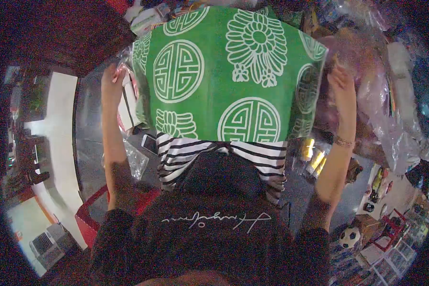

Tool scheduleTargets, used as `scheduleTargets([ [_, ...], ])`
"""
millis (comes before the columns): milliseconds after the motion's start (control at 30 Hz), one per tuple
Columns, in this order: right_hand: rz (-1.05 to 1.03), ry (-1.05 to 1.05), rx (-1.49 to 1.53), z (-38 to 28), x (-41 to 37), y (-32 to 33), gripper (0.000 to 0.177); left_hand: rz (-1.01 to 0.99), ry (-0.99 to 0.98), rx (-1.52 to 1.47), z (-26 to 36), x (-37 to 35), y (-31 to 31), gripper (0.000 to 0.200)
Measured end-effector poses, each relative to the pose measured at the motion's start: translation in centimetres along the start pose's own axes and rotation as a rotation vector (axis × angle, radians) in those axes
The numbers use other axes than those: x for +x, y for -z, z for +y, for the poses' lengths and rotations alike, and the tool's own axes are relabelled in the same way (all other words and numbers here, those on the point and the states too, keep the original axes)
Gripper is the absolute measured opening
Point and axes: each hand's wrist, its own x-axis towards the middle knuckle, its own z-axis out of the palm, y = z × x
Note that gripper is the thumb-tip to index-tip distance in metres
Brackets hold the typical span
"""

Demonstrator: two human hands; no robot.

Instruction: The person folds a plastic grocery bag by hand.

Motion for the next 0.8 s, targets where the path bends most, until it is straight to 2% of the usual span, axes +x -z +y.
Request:
scheduleTargets([
  [33,-0.037,0.154,-0.095,1.1,1.9,0.0,0.046,0.032,-0.050,0.045,6.5,-0.7,1.0,0.036],
  [67,-0.108,0.196,-0.074,-0.1,2.8,-1.0,0.044,0.066,-0.098,0.091,13.1,-1.4,2.1,0.032],
  [133,-0.213,0.231,-0.079,-5.1,3.0,-3.8,0.040,-0.398,0.361,-0.371,21.6,-5.0,4.4,0.025],
  [167,-0.254,0.228,-0.104,-7.4,3.0,-5.5,0.038,-0.778,0.508,-0.537,23.2,-6.4,5.3,0.029],
  [200,-0.272,0.386,-0.128,-8.2,3.8,-7.2,0.037,-1.063,0.608,-0.737,24.1,-8.0,5.5,0.035],
  [233,-0.289,0.548,-0.147,-9.0,4.9,-8.9,0.036,-1.203,0.650,-0.791,25.4,-9.3,5.1,0.042],
  [267,-0.283,0.621,-0.219,-10.2,5.4,-10.5,0.037,-1.224,0.726,-0.992,24.7,-11.6,3.3,0.044],
  [300,-0.275,0.689,-0.289,-11.9,5.7,-12.1,0.038,-1.134,0.806,-1.067,24.6,-13.3,2.3,0.048],
  [333,-0.353,0.528,-0.147,-14.1,5.9,-13.6,0.038,-1.133,0.810,-1.054,24.8,-14.0,1.4,0.048],
  [367,-0.427,0.363,-0.008,-15.7,6.3,-14.7,0.039,-1.069,0.908,-1.144,25.0,-14.6,0.9,0.051],
  [400,-0.426,0.355,-0.001,-16.0,7.5,-15.8,0.039,-1.000,1.006,-1.236,25.2,-15.0,0.6,0.054],
  [433,-0.598,0.292,0.033,-16.4,9.3,-16.7,0.037,-0.950,1.113,-1.320,26.1,-14.5,1.0,0.056],
  [467,-0.768,0.231,0.067,-16.6,10.3,-17.0,0.035,-0.949,1.109,-1.322,25.9,-15.0,0.6,0.056],
  [500,-0.769,0.238,0.063,-16.4,10.4,-16.9,0.035,-0.869,1.158,-1.380,25.8,-15.5,0.1,0.056],
  [533,-0.918,0.382,0.026,-16.0,10.1,-16.8,0.038,-0.786,1.203,-1.436,25.8,-15.8,-0.1,0.056],
  [600,-1.068,0.533,-0.006,-15.3,10.7,-17.2,0.041,-0.805,1.190,-1.419,25.6,-15.8,0.4,0.049],
  [667,-1.227,0.242,-0.153,-14.3,13.4,-18.1,0.042,-0.884,1.172,-1.383,25.9,-15.3,-0.1,0.048],
  [800,-1.215,0.407,-0.302,-14.2,13.4,-17.1,0.038,-0.819,1.245,-1.354,26.1,-15.6,-1.2,0.045],
])
